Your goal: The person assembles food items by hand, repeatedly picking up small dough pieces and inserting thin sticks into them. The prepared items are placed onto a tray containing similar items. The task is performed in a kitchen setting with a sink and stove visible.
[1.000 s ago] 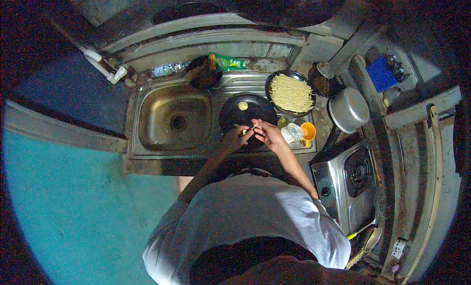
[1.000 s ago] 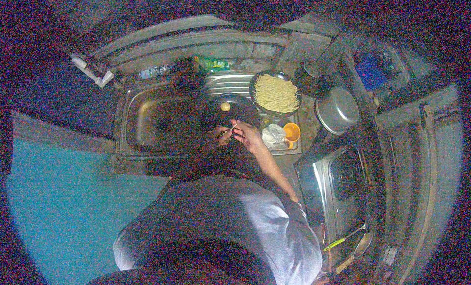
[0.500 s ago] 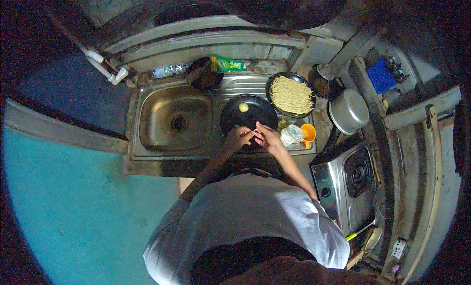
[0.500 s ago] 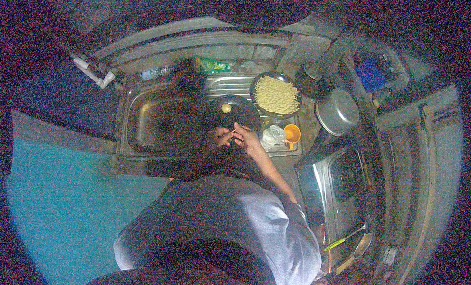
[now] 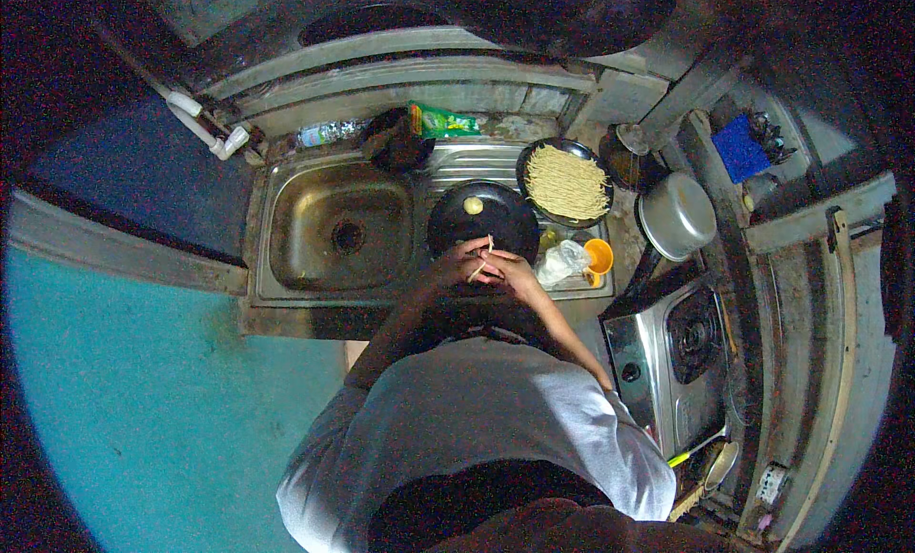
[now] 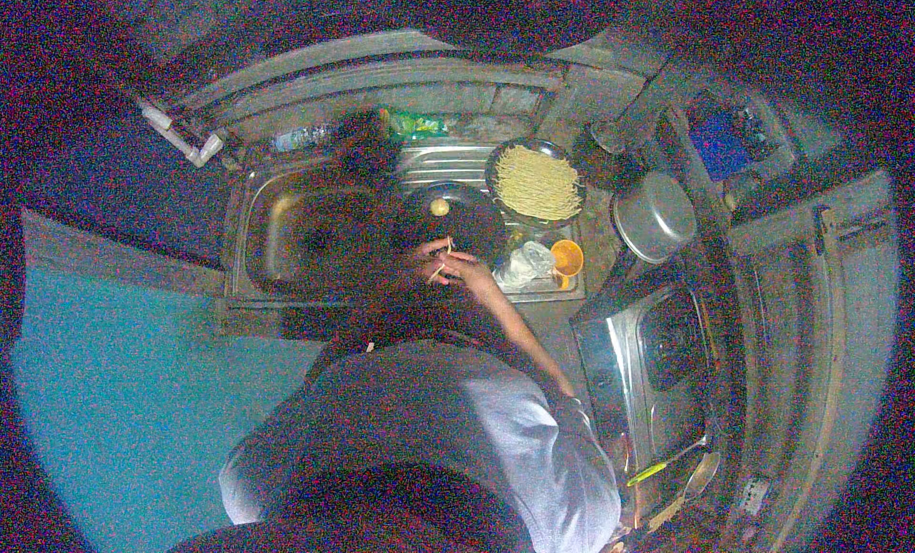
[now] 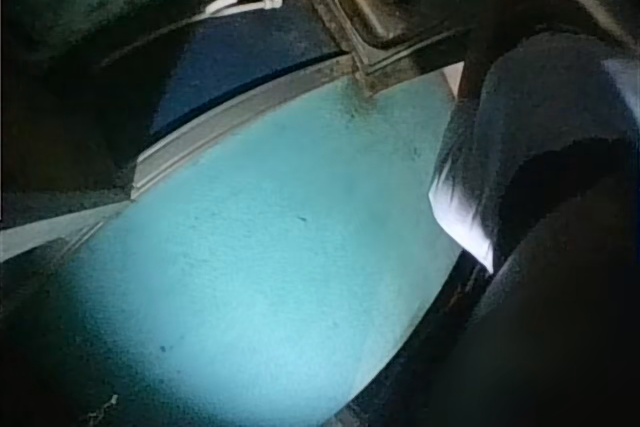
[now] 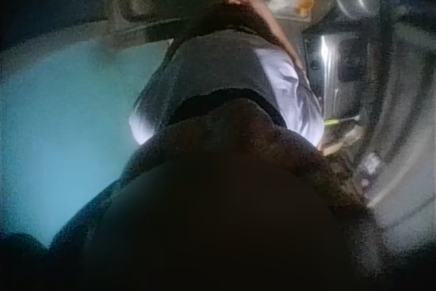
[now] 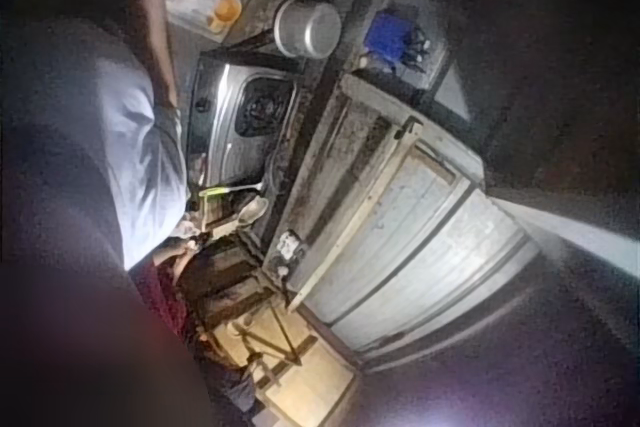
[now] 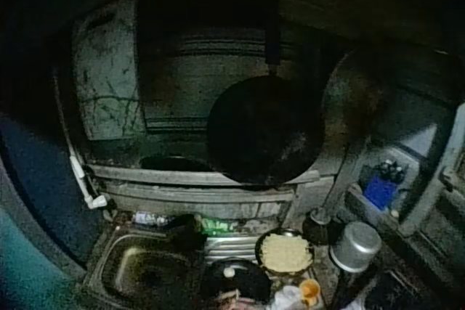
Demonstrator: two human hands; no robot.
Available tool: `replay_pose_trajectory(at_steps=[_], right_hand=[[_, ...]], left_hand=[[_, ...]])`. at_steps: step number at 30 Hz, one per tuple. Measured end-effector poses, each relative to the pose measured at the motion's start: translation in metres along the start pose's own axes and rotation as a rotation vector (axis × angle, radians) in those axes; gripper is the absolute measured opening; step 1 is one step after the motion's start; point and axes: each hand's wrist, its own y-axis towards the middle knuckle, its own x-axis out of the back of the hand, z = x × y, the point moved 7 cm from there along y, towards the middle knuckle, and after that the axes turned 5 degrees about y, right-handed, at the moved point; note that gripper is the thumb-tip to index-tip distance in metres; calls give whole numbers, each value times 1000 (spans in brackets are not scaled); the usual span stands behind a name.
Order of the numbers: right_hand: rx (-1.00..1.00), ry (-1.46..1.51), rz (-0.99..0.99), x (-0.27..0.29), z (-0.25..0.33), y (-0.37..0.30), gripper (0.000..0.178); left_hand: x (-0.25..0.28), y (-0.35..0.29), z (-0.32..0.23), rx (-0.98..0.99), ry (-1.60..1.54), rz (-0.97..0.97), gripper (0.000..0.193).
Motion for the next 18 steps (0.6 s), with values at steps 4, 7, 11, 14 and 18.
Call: replay_pose_trajectory(at_steps=[4,7,11,14,18], right_hand=[[-14,84,-43,7,-4,5,29],[-39,190,71,11,-5,8,28],[-55,297,102,1,1,8,26],[-50,382,30,-7,13,-5,21],[66,227,39,-5,14,-7,29]], left_hand=[[11,-1,5,39,247,-30,58],[18,-5,3,60,422,-76,49],[46,6,34,2,363,-150,34],[48,7,43,75,128,-220,33],[42,-1,37,100,25,-260,39]])
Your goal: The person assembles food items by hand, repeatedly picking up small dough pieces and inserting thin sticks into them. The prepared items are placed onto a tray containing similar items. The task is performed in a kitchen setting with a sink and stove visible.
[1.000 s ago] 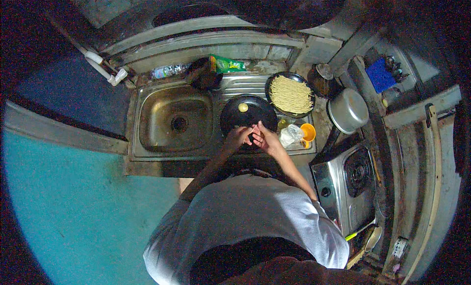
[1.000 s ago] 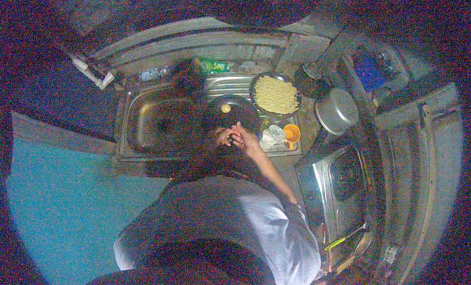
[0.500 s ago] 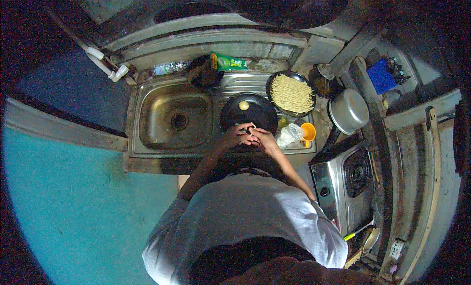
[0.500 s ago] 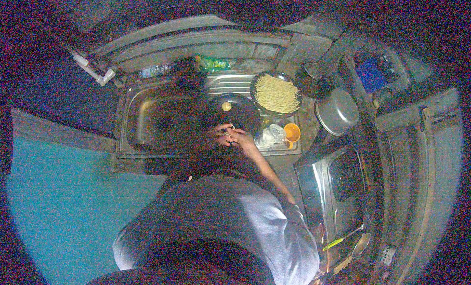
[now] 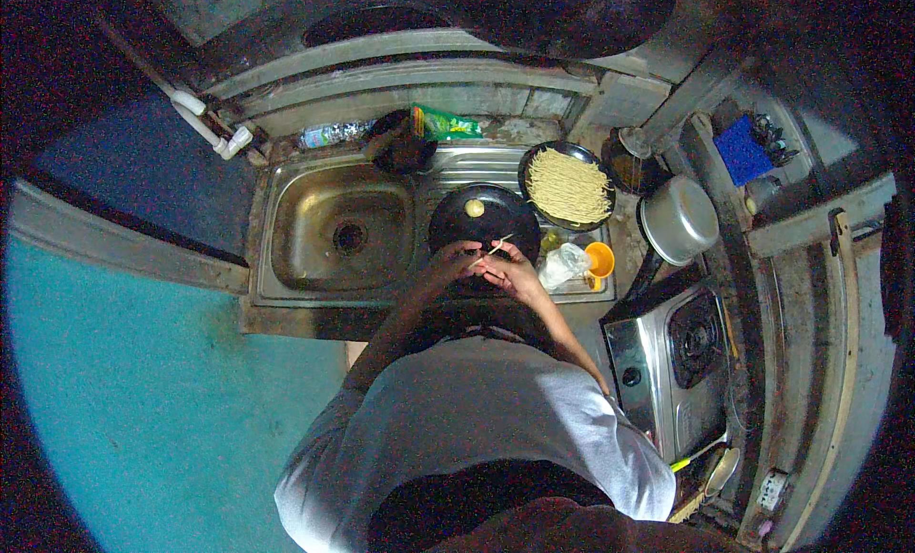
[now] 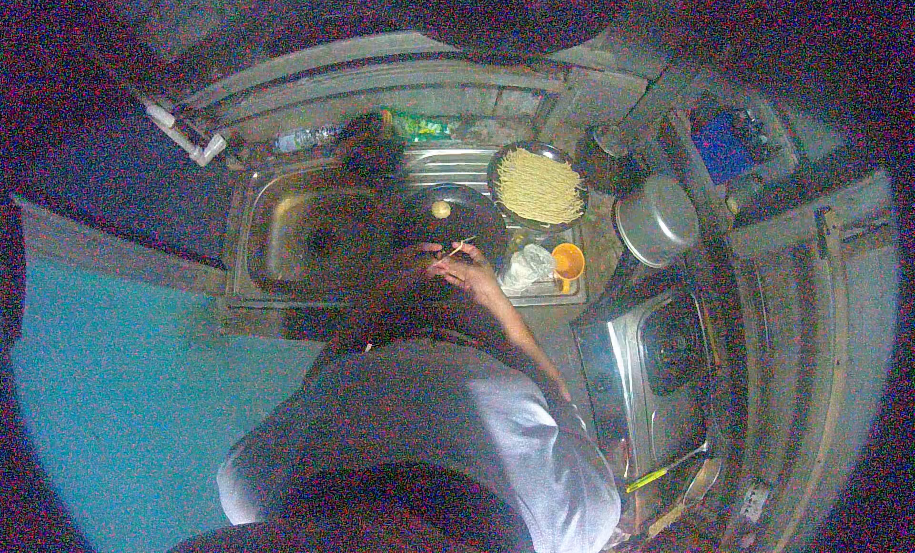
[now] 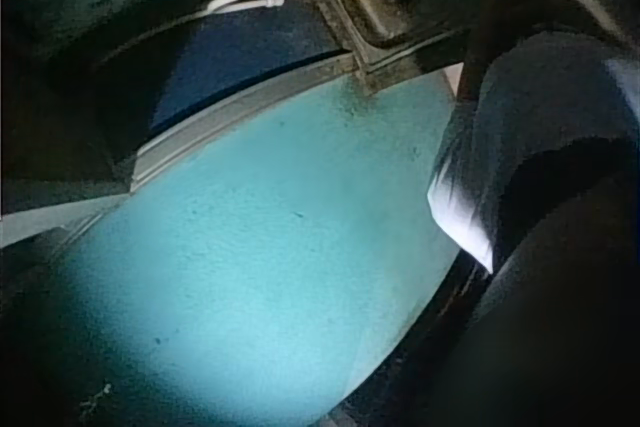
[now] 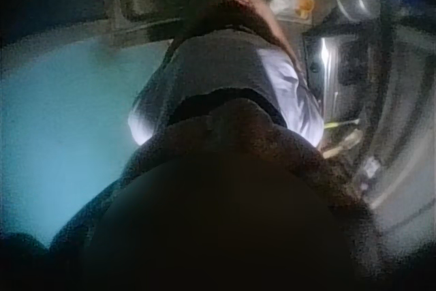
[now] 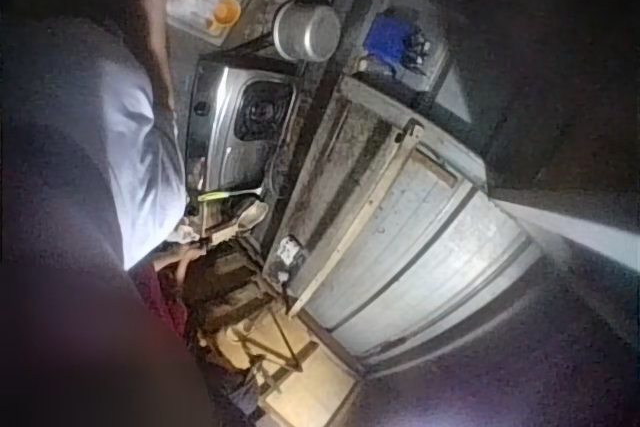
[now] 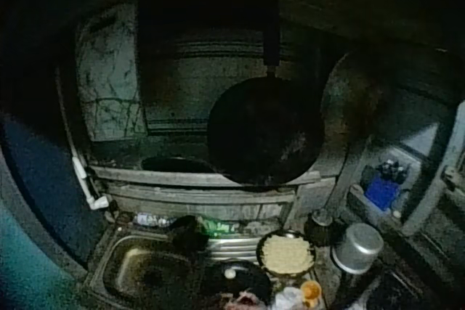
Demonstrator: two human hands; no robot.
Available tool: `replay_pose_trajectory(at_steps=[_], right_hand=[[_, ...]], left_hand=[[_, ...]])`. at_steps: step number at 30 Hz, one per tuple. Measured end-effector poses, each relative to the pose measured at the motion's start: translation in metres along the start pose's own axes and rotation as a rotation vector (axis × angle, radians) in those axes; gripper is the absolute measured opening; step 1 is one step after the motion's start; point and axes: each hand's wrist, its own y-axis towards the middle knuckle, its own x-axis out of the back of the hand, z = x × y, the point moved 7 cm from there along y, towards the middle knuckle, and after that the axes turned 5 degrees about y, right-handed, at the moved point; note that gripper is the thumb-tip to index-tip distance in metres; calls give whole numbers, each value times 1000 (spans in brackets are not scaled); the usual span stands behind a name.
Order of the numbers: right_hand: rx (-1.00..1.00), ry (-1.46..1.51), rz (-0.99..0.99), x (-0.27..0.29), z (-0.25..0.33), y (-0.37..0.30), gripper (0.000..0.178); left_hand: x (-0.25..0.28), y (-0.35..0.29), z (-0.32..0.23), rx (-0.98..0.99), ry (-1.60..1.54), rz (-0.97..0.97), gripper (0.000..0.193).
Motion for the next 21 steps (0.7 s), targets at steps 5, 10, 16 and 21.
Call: replay_pose_trajectory(at_steps=[5,10,16,21], right_hand=[[168,-111,-3,-1,4,0,35],[258,-220,-162,20,7,12,36],[170,-33,-207,10,14,-2,40],[257,4,-157,14,18,-3,40]], left_hand=[[-16,-21,-39,-285,377,115,54],[-14,-11,-21,-73,199,200,60],[-17,-16,-28,-52,237,74,58],[-15,-17,-34,-151,446,35,56]])
